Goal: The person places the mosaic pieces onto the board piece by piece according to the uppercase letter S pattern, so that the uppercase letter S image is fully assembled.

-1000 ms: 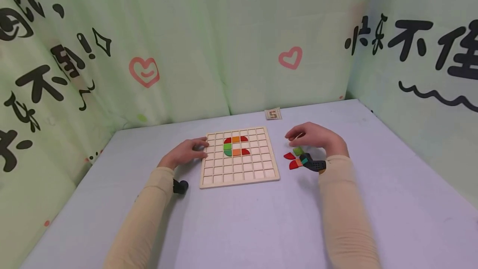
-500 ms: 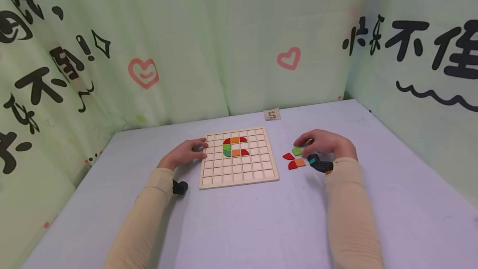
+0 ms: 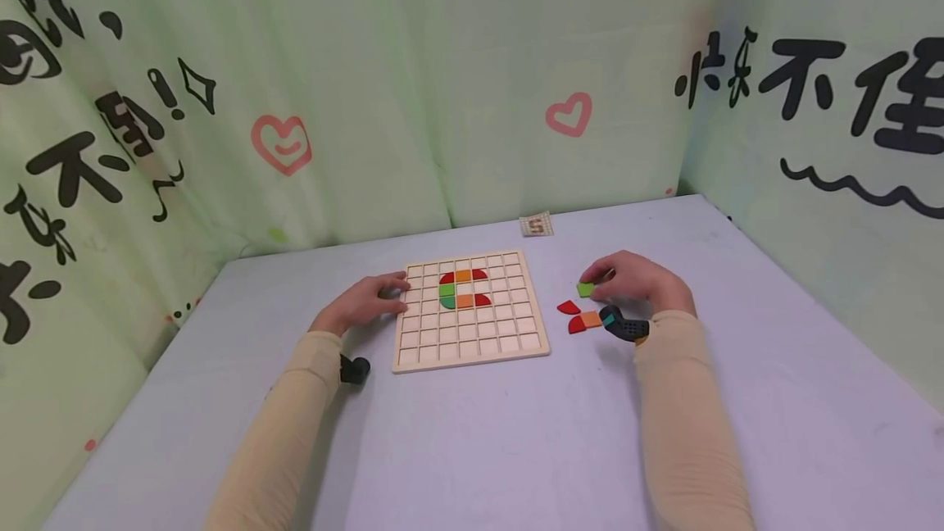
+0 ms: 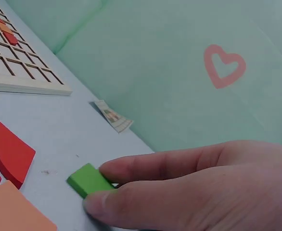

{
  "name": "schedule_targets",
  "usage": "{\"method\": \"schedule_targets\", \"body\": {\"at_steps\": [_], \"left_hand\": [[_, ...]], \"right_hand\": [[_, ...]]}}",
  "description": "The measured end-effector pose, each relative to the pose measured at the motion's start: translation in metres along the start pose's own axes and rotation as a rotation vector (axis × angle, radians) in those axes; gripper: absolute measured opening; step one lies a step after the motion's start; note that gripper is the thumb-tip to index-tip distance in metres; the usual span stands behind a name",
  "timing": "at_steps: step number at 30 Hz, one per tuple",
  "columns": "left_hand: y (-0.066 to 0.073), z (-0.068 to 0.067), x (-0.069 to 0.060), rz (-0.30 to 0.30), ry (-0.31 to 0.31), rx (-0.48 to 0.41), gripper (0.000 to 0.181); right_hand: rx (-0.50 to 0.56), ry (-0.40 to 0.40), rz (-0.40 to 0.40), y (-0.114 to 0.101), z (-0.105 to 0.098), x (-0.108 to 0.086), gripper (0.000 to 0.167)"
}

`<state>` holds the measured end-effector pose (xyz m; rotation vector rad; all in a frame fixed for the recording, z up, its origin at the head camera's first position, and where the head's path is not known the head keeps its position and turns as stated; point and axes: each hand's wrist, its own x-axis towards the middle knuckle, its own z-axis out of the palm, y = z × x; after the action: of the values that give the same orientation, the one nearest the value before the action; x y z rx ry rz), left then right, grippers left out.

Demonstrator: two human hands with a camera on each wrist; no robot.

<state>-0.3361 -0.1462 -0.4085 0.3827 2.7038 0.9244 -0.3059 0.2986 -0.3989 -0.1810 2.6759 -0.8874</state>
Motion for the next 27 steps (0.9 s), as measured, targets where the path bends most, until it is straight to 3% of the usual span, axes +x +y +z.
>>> {"method": "schedule_targets", "body": {"at_steps": [8, 19, 27], "left_hand": [[-0.0027, 0.0000, 0.0026, 0.008, -0.005, 0.000, 0.044], [-0.0026, -0.0004, 0.0028, 0.009, -0.010, 0.000, 0.044], [-0.0023, -0.0010, 0.0022, 0.020, -0.014, 0.006, 0.043]], "right_hand": [[-0.002, 0.111, -0.019, -0.0011, 0.0015, 0.0001, 0.042], [-0.024, 0.174, -0.041, 0.0025, 0.0067, 0.0059, 0.040], [-0.024, 0.171, -0.036, 0.0026, 0.0076, 0.0075, 0.042]]}}
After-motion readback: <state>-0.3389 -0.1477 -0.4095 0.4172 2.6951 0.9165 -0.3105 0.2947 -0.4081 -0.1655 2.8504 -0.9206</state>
